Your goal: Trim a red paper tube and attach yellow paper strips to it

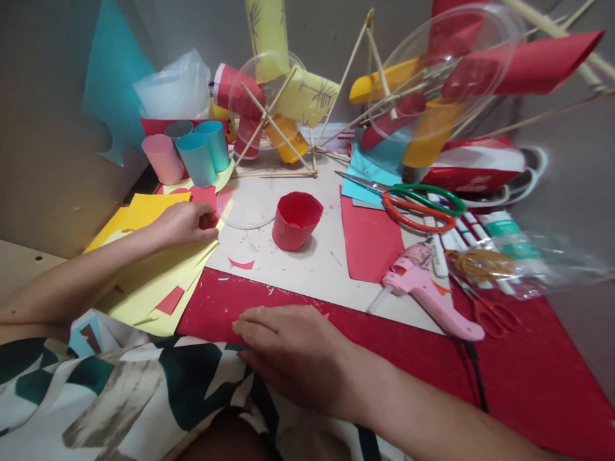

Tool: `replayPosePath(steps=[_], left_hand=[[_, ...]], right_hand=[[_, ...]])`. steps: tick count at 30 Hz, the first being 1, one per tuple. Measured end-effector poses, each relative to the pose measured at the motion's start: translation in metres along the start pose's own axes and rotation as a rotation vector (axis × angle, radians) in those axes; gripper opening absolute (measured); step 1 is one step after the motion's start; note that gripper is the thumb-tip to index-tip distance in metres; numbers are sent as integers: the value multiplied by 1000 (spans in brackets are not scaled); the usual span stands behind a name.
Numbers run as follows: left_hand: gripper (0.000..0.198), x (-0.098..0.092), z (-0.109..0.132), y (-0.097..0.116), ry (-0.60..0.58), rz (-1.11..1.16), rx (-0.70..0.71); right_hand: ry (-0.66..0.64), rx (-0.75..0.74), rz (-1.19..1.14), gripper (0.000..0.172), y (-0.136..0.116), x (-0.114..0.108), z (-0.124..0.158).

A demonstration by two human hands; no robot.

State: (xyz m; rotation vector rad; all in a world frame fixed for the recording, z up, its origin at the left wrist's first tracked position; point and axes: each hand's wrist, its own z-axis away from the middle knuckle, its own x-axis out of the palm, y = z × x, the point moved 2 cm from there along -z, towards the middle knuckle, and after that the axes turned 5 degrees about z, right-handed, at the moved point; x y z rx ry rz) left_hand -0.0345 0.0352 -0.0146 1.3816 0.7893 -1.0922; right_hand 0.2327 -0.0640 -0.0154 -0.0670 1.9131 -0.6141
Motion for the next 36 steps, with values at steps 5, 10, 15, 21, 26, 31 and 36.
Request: replayPosePath(steps=[5, 10, 15, 21, 26, 31, 36], left_hand=[[8, 0, -1, 3, -51, -34, -2], [7, -1, 0, 9, -96, -66, -3], [18, -6, 8, 8, -108, -70, 0], [47, -16, -22, 6, 198, -221, -51], [32, -14, -63, 10, 272, -281, -15], [25, -8, -72, 10, 320, -238, 77], [23, -15, -63, 13, 451, -65, 210]], right_hand=[[-61, 13, 22, 25, 8, 6, 1], [-22, 8, 70, 28, 13, 9, 2], [7, 1, 98, 30, 15, 12, 2], [-63, 40, 55, 27, 16, 17, 3], [-91, 73, 8, 28, 16, 15, 3], [-95, 80, 0, 29, 16, 12, 2], [-114, 92, 1, 28, 17, 13, 2]])
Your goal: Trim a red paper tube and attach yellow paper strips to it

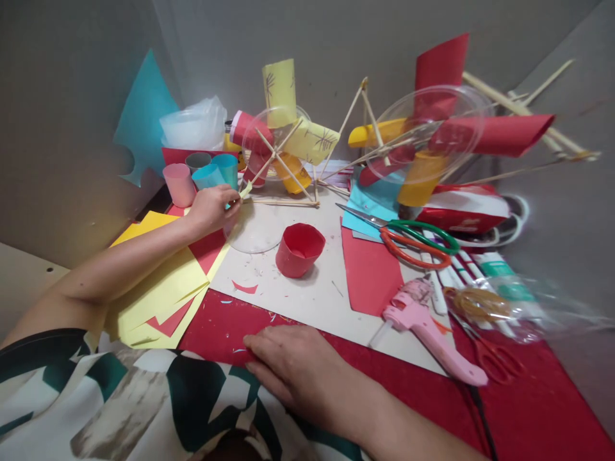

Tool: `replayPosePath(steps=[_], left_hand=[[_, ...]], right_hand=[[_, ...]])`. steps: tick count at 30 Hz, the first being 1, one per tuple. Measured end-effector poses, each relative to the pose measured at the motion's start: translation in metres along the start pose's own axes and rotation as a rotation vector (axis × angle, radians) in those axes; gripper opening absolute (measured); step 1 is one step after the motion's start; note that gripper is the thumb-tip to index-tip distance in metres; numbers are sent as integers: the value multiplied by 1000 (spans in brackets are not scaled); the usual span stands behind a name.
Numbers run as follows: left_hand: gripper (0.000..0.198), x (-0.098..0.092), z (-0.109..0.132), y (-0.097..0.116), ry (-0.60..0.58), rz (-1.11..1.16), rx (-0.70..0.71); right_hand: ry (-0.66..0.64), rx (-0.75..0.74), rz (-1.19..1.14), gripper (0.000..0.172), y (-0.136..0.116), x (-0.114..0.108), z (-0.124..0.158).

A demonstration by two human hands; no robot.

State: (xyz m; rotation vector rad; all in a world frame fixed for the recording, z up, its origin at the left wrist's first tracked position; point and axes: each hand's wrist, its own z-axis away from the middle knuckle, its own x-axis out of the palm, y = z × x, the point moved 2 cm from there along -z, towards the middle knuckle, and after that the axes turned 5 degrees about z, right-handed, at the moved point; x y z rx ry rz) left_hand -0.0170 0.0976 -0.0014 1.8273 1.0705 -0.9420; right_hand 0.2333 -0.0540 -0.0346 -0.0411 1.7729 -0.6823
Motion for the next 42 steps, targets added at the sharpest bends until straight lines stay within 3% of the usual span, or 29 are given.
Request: replayPosePath(steps=[3, 6, 10, 14, 17, 19, 23, 26, 27, 30, 31, 34, 36, 38, 42], left_hand=[[18, -15, -3, 4, 130, 148, 20], [19, -36, -7, 9, 247, 363, 6], [18, -65, -8, 16, 354, 1034, -86], [18, -83, 2, 32, 275, 1368, -177], [20, -90, 13, 50, 195, 1486, -179], [26, -94, 21, 65, 141, 1544, -176], [23, -97, 35, 97, 86, 1672, -329], [19, -95, 43, 118, 5, 1688, -327], [18, -93, 45, 122, -37, 1677, -304], [14, -87, 47, 124, -127, 1627, -244], [13, -84, 47, 121, -125, 1614, -236], [12, -80, 48, 100, -31, 1554, -267], [8, -80, 50, 81, 23, 1468, -315], [7, -81, 53, 64, 50, 1353, -379], [16, -98, 65, 52, 379, 1070, -227]], right_hand=[[35, -5, 4, 27, 1, -1, -1], [160, -51, -13, 22, 1, -5, -2], [408, -136, -109, 15, -2, -17, -2], [670, 12, -238, 18, -1, -29, 3], [867, 220, -410, 32, 6, -35, 9], [926, 270, -519, 44, 10, -38, 10], [889, 266, -577, 74, 15, -44, 9], [802, 244, -668, 84, 15, -45, 7], [766, 236, -715, 76, 14, -44, 6], [715, 269, -858, 29, 12, -44, 6], [734, 297, -901, 23, 13, -45, 6], [815, 383, -1016, 26, 14, -50, 8], [783, 413, -1065, 27, 15, -54, 8], [659, 415, -1073, 29, 14, -55, 8], [301, 407, -1061, 27, 10, -49, 8]])
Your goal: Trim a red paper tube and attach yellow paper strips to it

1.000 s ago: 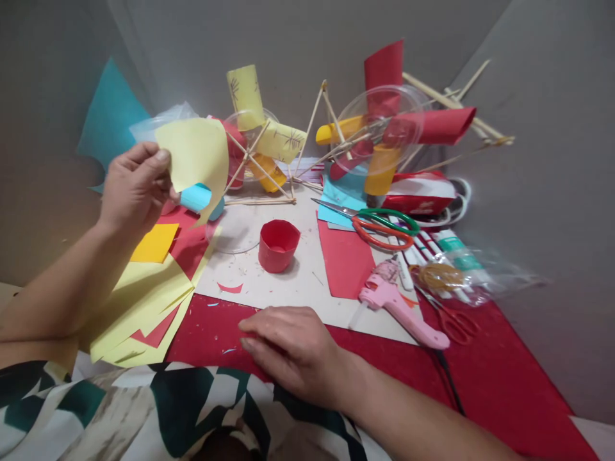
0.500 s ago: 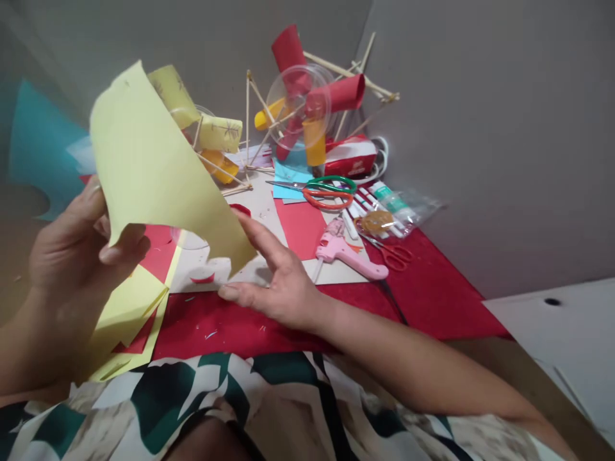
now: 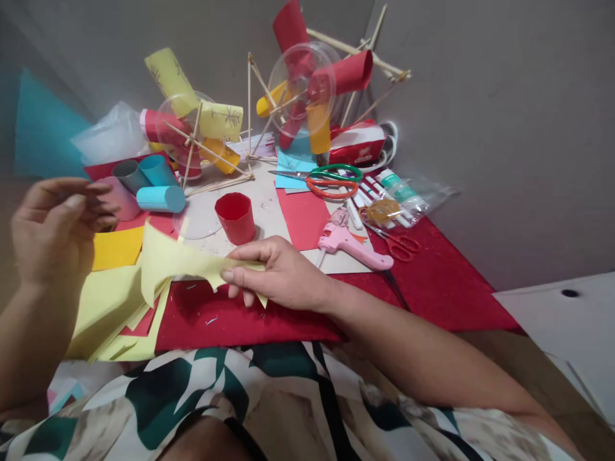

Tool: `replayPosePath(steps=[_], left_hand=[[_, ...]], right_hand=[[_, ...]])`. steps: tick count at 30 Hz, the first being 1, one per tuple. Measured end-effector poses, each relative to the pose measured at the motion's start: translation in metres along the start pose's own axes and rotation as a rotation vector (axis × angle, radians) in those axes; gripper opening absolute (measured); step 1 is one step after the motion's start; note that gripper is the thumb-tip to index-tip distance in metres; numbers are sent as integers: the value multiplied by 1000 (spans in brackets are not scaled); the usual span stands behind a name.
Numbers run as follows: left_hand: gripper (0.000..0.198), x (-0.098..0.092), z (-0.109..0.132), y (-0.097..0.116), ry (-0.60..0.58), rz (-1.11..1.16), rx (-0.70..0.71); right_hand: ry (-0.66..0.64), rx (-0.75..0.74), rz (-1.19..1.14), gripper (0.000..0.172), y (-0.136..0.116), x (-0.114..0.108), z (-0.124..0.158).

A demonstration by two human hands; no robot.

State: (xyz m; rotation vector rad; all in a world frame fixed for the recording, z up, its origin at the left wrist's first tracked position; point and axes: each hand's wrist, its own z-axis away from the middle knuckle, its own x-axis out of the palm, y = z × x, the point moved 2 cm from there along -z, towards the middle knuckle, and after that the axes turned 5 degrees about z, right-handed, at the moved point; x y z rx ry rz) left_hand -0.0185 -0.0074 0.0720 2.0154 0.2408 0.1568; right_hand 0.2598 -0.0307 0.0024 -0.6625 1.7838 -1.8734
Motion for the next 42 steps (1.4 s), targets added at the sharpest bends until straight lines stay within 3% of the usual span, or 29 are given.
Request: replayPosePath(steps=[2, 4, 7, 9, 11, 15, 20, 24, 27, 30, 33, 36, 39, 42], left_hand=[[24, 1, 9, 11, -37, -72, 187], [35, 13, 22, 19, -297, -185, 227], [44, 38, 44, 15, -848, -409, -3], [31, 51, 53, 6, -1058, -428, -199], [18, 59, 54, -3, -1099, -336, -382], [19, 64, 44, -17, -1023, -92, -659], [27, 62, 42, -25, -1057, 57, -921], [32, 61, 47, -32, -1073, 123, -1080], [33, 62, 50, -40, -1043, 130, -1099], [36, 62, 53, -50, -984, 133, -1046], [38, 61, 53, -52, -999, 111, -940], [30, 52, 46, -43, -986, -96, -596], [24, 29, 34, -27, -751, -497, -96], [22, -4, 22, -20, -456, -805, 155]], right_hand=[[-137, 59, 55, 24, 2, 3, 1], [-236, 94, 115, 24, 4, 6, 1], [-273, 105, 163, 20, 3, 6, 1], [-241, 101, 155, 17, 1, 4, 1], [-152, 85, 122, 19, 1, 1, -1], [156, 3, 60, 25, 2, -11, -7], [420, -80, 17, 31, 6, -19, -13], [555, -172, 49, 36, 6, -20, -14], [627, -221, 93, 35, 3, -20, -13], [652, -237, 108, 32, 3, -19, -12], [686, -250, 110, 31, 4, -21, -11], [751, -302, 102, 25, 6, -25, -8], [771, -341, 62, 21, 5, -26, -4], [776, -362, 68, 20, 3, -22, 0]])
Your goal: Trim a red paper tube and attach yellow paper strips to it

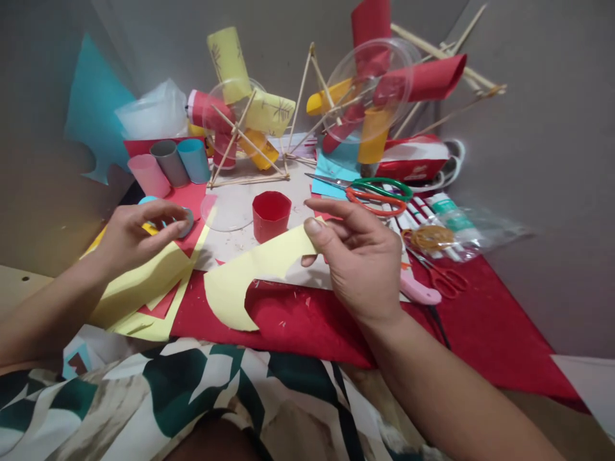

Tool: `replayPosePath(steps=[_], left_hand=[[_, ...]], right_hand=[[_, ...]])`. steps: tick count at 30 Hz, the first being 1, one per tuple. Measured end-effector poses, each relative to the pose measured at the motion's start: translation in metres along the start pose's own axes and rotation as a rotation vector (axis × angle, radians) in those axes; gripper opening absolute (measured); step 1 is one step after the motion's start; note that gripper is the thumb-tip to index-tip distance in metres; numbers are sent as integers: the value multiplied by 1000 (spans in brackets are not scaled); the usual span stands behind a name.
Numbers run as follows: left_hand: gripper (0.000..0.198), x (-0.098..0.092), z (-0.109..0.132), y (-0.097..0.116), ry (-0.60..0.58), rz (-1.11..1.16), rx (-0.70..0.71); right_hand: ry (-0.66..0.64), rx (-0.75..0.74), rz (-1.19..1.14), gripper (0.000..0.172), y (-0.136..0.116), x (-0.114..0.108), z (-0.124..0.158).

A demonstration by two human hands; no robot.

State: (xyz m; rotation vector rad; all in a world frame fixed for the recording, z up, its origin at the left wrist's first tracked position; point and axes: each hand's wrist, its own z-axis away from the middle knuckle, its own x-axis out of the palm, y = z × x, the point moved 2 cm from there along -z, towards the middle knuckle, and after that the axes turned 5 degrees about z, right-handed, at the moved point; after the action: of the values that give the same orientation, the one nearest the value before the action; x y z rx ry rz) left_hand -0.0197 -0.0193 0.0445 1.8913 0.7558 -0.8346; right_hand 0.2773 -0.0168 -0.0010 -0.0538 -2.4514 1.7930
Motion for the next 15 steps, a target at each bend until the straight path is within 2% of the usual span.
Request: replayPosePath(steps=[2, 5, 7, 9, 10, 13, 15], left_hand=[[28, -15, 2, -21, 127, -122, -42], [52, -30, 1, -57, 245, -211, -172], [59, -34, -1, -80, 278, -88, -328], [64, -32, -5, -97, 240, 20, -394], [65, -29, -7, -103, 220, 149, -438], [64, -16, -14, -112, 199, 415, -491], [62, -10, -19, -112, 210, 474, -474]], right_hand=[[-18, 6, 25, 19, -2, 2, 4], [-39, -17, 80, 19, -4, 4, 8], [-53, -51, 108, 23, -5, 5, 10], [-63, -67, 120, 26, -5, 6, 11], [-67, -63, 125, 27, -5, 6, 11], [-84, -42, 118, 28, -4, 6, 12], [-107, -16, 104, 26, -3, 7, 12]])
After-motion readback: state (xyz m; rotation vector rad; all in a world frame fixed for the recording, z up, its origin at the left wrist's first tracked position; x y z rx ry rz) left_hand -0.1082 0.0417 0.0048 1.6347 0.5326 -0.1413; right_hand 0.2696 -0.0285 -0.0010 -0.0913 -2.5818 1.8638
